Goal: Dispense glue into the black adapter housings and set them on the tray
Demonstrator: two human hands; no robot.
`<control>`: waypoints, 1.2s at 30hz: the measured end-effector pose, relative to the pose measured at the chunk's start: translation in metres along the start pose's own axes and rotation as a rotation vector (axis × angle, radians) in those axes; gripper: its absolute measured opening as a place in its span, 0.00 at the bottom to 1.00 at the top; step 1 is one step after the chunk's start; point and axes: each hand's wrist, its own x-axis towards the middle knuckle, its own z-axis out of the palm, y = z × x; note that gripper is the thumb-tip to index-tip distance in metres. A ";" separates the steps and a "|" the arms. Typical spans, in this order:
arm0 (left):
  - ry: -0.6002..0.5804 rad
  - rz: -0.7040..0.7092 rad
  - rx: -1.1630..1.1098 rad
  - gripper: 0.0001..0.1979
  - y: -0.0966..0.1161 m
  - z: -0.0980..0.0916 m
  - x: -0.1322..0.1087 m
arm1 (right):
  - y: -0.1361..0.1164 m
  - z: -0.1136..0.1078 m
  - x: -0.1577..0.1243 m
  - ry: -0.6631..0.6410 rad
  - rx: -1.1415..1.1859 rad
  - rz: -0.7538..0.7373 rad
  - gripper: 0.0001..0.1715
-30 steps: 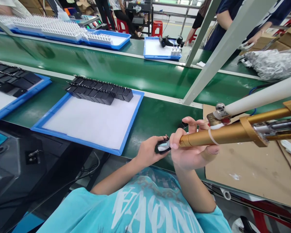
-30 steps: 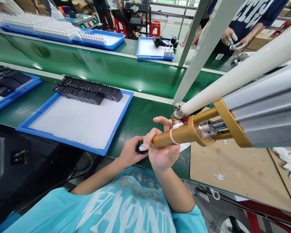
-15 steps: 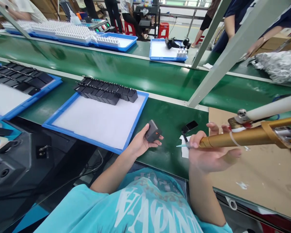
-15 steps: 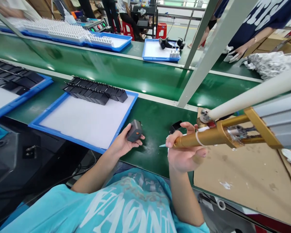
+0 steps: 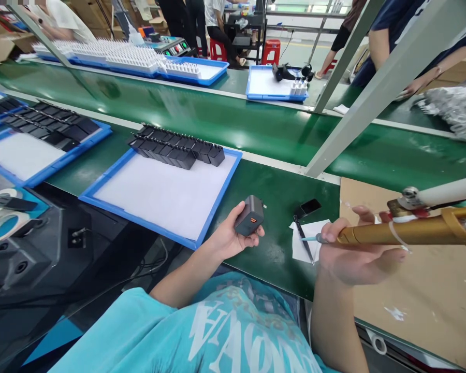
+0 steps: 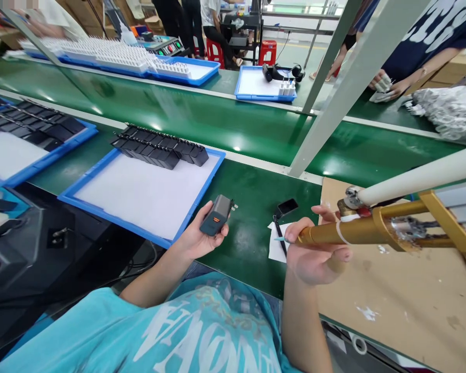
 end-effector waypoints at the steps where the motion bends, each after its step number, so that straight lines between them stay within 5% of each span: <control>1: -0.014 0.014 0.017 0.30 -0.001 -0.001 0.001 | 0.000 -0.001 0.001 0.000 0.003 -0.005 0.26; 8: 0.030 0.059 0.071 0.25 -0.005 -0.004 0.007 | 0.001 -0.004 0.001 0.012 0.006 -0.025 0.25; 17: 0.186 0.035 -0.194 0.25 -0.002 -0.001 0.016 | 0.001 -0.006 0.001 0.020 0.013 0.003 0.25; 36: 0.097 0.139 0.055 0.29 -0.012 -0.013 0.011 | 0.001 -0.006 0.000 0.038 0.022 -0.001 0.24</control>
